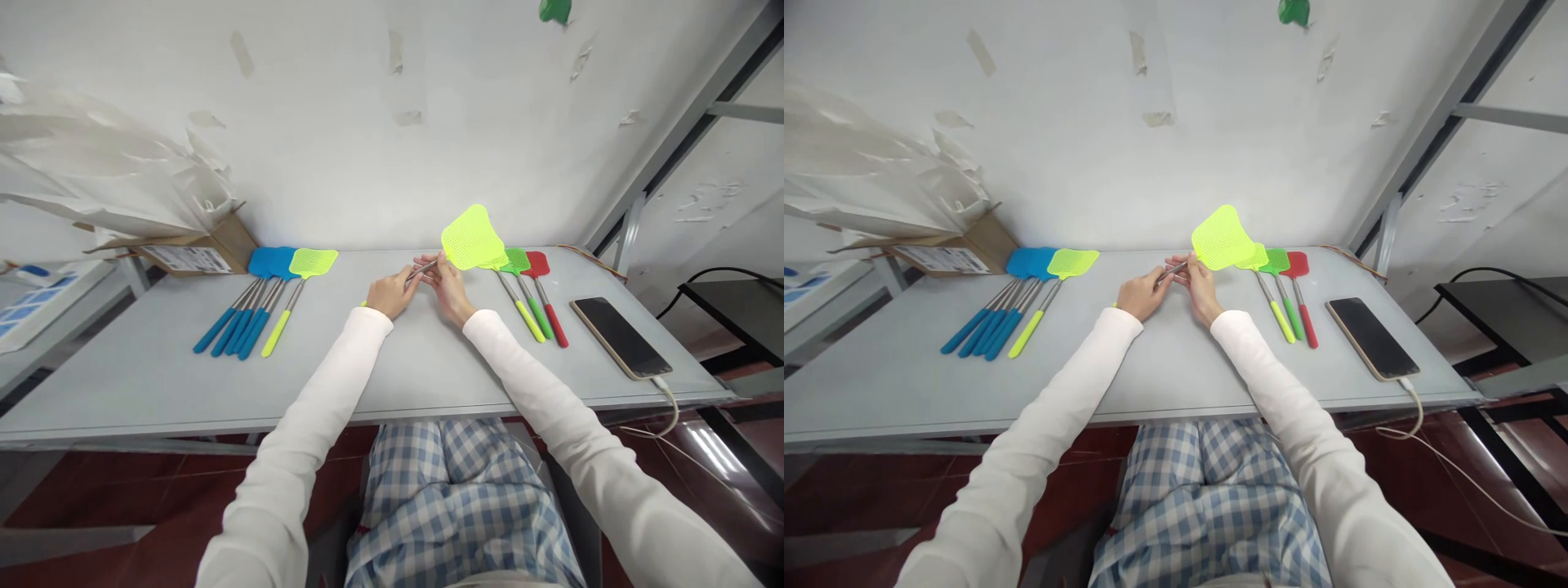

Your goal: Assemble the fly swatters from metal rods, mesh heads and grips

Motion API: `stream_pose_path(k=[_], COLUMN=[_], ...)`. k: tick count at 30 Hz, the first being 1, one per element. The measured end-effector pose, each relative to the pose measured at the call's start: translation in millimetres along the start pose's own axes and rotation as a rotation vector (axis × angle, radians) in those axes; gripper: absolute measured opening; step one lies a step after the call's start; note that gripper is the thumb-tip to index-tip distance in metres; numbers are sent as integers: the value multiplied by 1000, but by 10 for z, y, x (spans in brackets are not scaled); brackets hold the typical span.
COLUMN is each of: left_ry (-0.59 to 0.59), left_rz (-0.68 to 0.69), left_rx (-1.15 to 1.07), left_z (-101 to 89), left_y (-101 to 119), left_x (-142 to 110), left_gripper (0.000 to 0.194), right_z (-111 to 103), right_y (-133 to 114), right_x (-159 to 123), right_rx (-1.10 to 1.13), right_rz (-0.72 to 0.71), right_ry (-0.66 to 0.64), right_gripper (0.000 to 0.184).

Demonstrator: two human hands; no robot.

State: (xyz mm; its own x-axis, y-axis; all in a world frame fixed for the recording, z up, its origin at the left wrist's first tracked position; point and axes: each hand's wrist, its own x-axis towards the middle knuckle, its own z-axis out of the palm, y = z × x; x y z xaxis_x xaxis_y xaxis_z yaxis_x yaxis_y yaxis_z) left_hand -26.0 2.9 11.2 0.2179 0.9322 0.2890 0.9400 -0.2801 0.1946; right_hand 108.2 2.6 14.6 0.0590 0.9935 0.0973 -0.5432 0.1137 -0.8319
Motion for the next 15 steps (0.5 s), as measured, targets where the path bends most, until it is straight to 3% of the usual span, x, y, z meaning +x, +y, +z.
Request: stream_pose_path(k=[4,15], left_ry=[-25,-65], left_rz=[11,8], left_rx=[11,101], left_z=[10,-10], left_y=[21,166], left_x=[-7,-6], left_gripper=[48,50], right_z=[-19,-75], right_y=[26,-30], right_x=[17,199], right_rx=[-38,51], right_rz=[-1,-18], right_ry=[-3,263], right_gripper=[33,28])
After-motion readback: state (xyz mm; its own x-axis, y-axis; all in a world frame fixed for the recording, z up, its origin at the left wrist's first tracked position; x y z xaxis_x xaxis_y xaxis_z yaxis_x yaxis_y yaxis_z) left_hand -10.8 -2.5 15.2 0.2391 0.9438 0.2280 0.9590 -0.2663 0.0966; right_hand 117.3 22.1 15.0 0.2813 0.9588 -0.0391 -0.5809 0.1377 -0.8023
